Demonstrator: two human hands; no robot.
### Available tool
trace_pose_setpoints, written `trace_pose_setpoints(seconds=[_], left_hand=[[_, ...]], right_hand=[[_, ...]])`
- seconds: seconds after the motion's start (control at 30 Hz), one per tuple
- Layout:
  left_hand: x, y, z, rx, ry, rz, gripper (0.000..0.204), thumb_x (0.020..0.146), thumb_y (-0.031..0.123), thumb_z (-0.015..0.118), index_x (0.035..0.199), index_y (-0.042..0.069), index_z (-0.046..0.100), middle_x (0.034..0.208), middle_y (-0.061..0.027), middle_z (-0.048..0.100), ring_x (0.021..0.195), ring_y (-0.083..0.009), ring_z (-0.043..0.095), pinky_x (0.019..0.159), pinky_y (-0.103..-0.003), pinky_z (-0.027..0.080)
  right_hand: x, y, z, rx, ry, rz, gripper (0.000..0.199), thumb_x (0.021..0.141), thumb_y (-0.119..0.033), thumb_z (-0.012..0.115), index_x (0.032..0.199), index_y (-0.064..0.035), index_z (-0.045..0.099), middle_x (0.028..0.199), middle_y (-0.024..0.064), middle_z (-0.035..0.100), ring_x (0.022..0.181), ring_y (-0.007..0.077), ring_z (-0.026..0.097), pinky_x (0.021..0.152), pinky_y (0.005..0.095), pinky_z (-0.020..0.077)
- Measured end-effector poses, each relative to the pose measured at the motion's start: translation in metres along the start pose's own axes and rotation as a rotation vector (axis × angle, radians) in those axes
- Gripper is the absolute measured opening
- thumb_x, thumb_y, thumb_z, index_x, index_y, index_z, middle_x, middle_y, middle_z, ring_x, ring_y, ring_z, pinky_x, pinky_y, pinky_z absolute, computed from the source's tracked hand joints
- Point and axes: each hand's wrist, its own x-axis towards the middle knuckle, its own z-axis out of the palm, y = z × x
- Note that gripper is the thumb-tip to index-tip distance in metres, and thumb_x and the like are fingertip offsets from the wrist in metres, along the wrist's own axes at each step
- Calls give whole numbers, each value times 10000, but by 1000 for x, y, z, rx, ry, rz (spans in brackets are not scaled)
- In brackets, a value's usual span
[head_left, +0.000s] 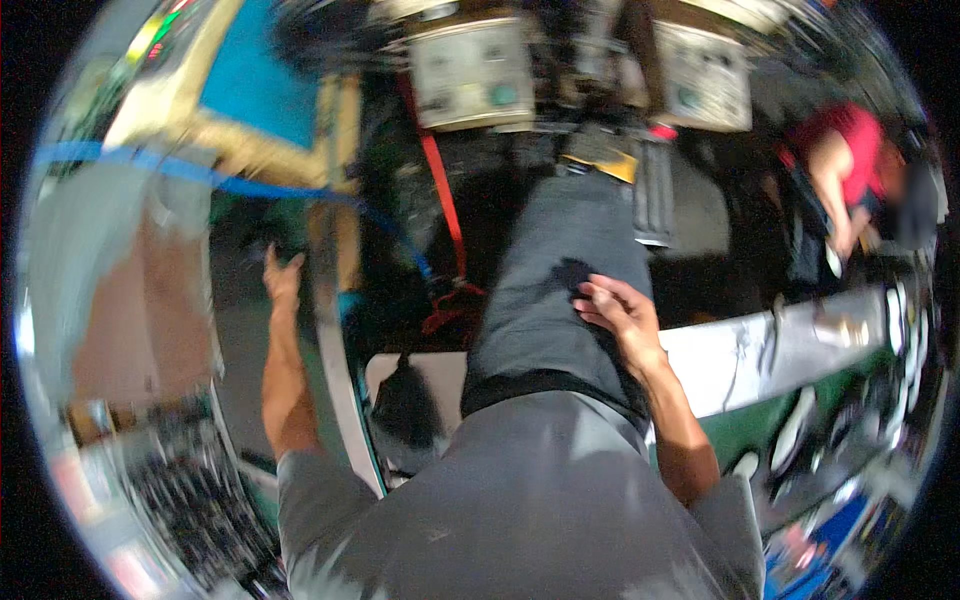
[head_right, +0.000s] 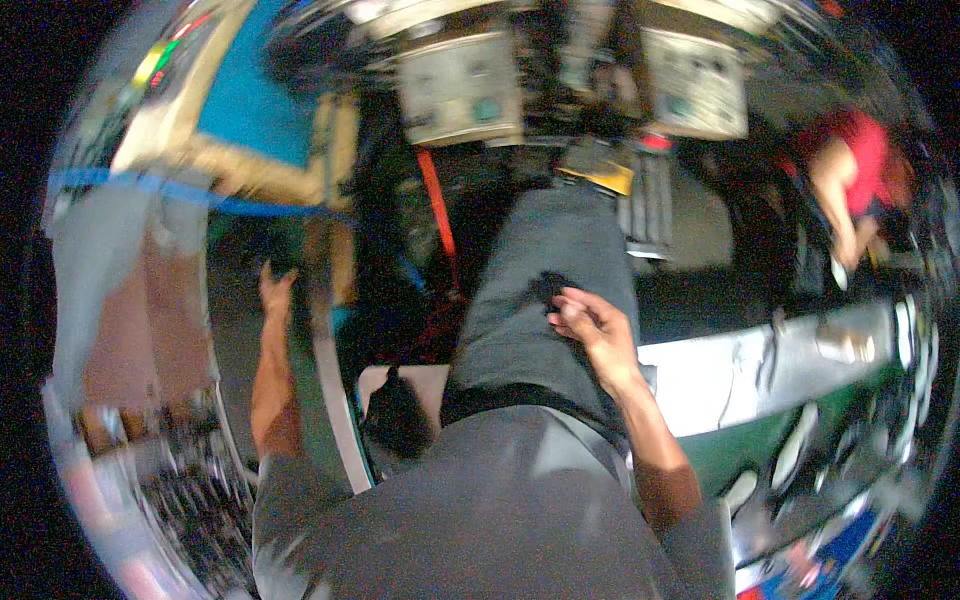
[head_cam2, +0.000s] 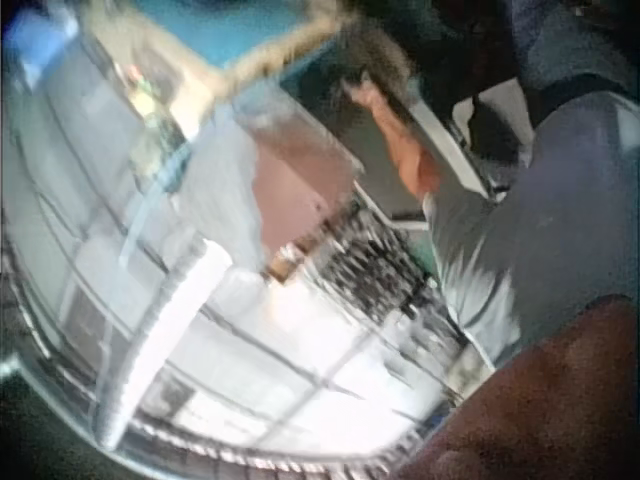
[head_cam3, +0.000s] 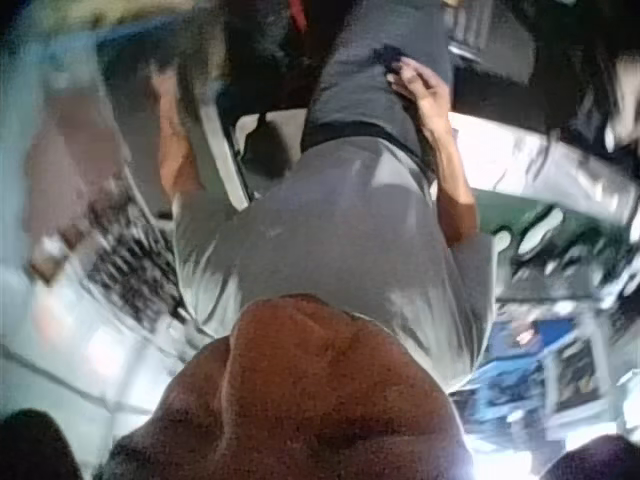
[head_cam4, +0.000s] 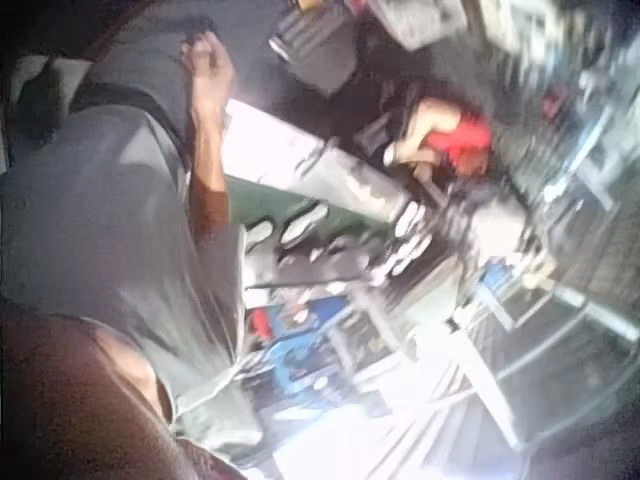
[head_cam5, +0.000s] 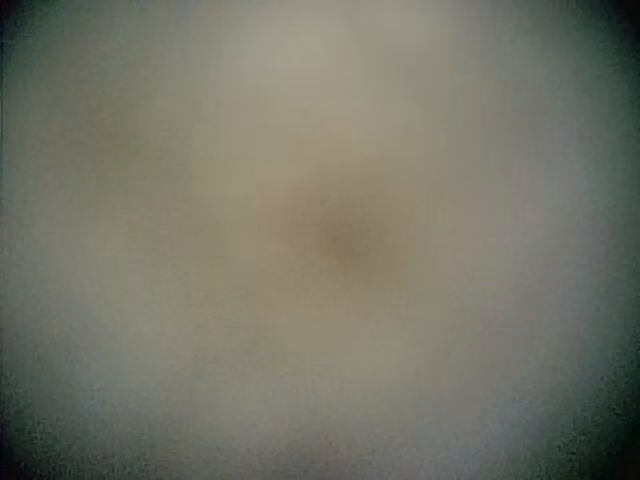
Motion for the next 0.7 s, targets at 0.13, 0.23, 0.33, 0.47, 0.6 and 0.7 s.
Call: trace_pose_setpoints(seconds=[0.13,0.23,0.33,0.47,0.6,0.7], left_hand=[[11,39,86,-464,-495,95,473,1035,215,724,1477,62,645,1356,-172,720,1214,-273,682,1013,-432,570],[-5,116,175,-638,-731,14,477,1096,202,662,1497,-38,568,1439,-232,643,1247,-317,685,1068,-432,575],[-104,256,239,-885,-1131,49,511,1113,180,638,1531,-82,506,1490,-248,601,1292,-336,669,1122,-447,554],[-209,382,264,-814,-1332,149,491,1129,138,593,1547,-98,490,1449,-242,637,1307,-339,667,1152,-427,531],[-276,411,305,-806,-1540,159,485,1124,140,600,1542,-91,512,1447,-238,641,1296,-322,675,1141,-416,536],[-266,422,282,-685,-1477,247,486,1120,151,611,1535,-89,527,1445,-239,643,1282,-308,683,1125,-405,547]], right_hand=[[-16,9,-61,-154,247,-95,500,1113,-301,666,1448,65,611,1378,193,718,1189,262,740,1031,402,605],[-66,24,-140,-206,616,-218,493,1093,-279,684,1457,49,628,1253,165,773,1135,203,730,1047,346,568],[-194,96,-243,-429,1227,-87,490,1049,-253,677,1413,74,663,1169,147,802,1002,203,747,910,354,590],[-404,246,-273,-277,1761,302,273,984,-264,660,988,-10,759,814,10,723,673,161,628,609,373,508],[-601,416,-170,-100,1716,981,375,889,-282,789,1152,-16,778,976,146,797,917,282,778,810,403,619],[-509,462,-103,-264,1649,837,887,831,-198,820,1600,15,434,1467,264,592,1406,373,568,1187,438,446]])
